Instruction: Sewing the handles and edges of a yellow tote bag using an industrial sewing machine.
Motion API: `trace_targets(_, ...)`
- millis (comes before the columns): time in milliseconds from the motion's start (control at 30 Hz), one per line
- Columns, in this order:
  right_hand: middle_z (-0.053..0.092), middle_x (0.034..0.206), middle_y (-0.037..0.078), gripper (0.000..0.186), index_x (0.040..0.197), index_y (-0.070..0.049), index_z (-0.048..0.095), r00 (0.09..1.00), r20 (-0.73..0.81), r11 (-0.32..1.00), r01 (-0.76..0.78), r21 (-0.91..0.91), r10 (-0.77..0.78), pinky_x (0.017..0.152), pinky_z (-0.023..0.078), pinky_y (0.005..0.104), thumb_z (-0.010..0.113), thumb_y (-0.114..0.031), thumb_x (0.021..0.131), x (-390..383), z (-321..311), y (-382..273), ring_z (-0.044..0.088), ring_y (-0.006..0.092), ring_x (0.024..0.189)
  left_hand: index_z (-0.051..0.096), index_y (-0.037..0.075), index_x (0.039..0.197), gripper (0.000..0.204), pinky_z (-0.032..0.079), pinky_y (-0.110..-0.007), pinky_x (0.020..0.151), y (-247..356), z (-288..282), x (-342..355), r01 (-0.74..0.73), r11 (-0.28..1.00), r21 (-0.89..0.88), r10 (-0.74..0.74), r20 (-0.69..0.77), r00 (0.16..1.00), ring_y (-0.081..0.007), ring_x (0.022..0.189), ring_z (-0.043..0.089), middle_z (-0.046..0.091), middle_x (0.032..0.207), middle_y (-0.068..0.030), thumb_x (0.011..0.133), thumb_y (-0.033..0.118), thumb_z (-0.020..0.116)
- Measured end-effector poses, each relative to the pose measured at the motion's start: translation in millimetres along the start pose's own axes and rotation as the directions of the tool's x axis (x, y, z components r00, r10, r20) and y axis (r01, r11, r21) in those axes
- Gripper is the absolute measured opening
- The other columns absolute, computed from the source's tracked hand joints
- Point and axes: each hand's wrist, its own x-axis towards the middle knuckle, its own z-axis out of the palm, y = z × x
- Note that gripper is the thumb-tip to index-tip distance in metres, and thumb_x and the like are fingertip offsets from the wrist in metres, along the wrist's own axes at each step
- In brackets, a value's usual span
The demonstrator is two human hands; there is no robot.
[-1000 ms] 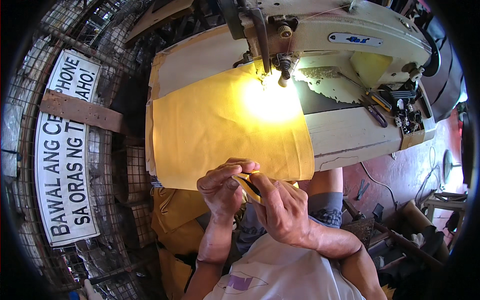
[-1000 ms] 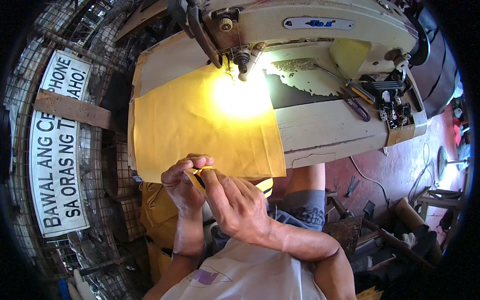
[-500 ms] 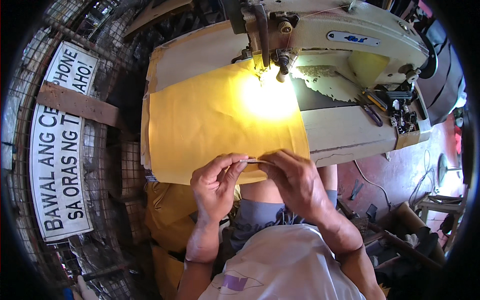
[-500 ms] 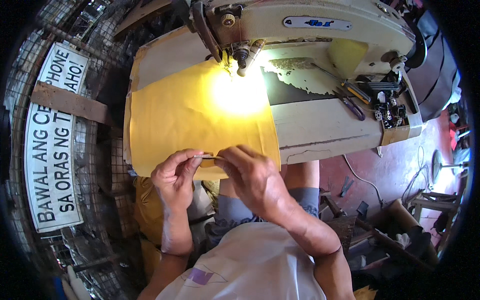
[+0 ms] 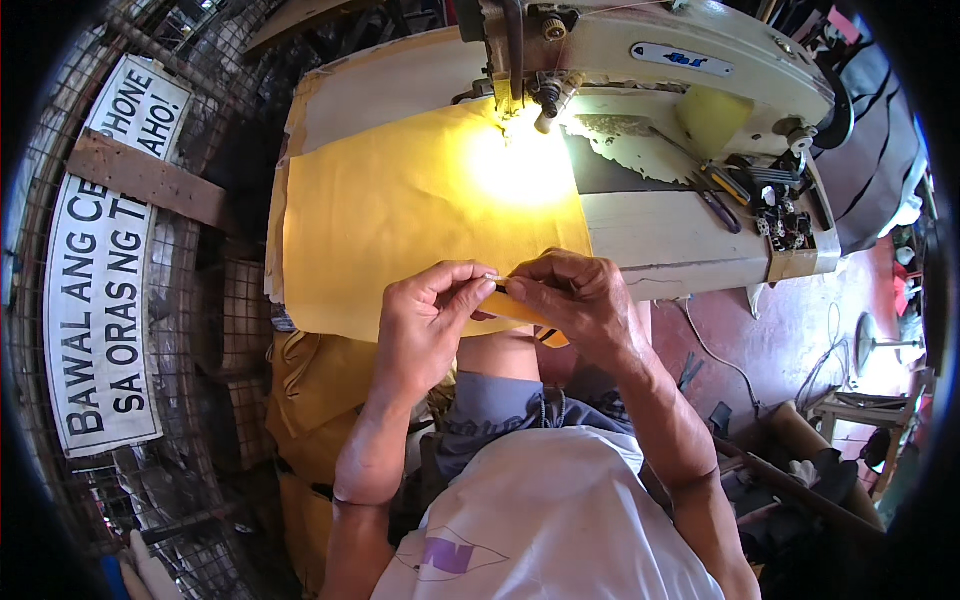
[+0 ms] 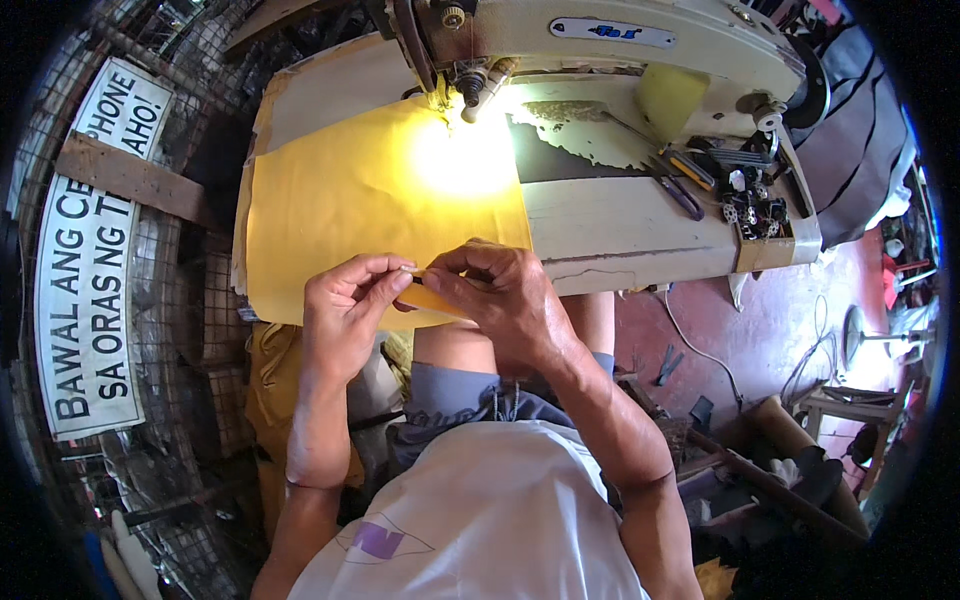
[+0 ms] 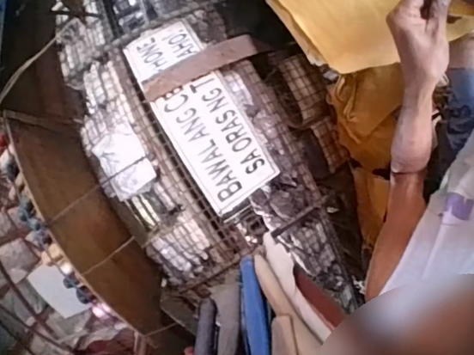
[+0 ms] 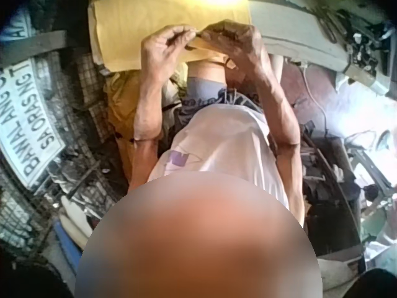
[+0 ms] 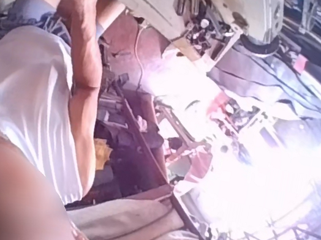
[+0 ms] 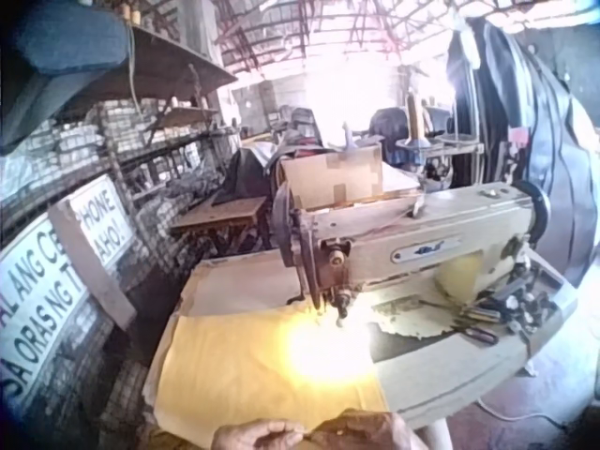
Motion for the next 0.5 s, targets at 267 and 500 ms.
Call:
trace_targets(267, 0.071, 0.083, 0.012, 0.022, 0.097, 0.003, 0.069, 0.997, -0.075, 0.986, -0.017, -0.164, 0.005, 0.069, 0.053, 0.0296, 0.067, -0.018, 0.089, 1, -7, 0, 0.064, 0.0114, 0.074, 0.064, -0.005, 0.109, 0.019, 0.054, -0.026, 0.073, -6, 3, 3, -0.001, 0.997, 0.079, -0.008, 0.105, 0.994, -0.0103, 0.082, 0.065, 0.068, 0.087, -0.0070, 0.093, 0.005, 0.064)
trace_targets(500, 0.070, 0.080, 0.010, 0.025, 0.098, 0.003, 0.070, 1.000, -0.014, 0.992, 0.014, -0.122, -0.016, 0.064, 0.051, 0.0283, 0.067, -0.020, 0.089, 5, -20, 5, 0.061, 0.0096, 0.070, 0.054, 0.001, 0.124, 0.034, 0.050, -0.025, 0.073, -6, 3, 7, -0.058, 0.998, 0.008, 0.055, 0.218, 0.974, -0.0082, 0.076, 0.060, 0.060, 0.079, -0.0036, 0.092, 0.002, 0.063)
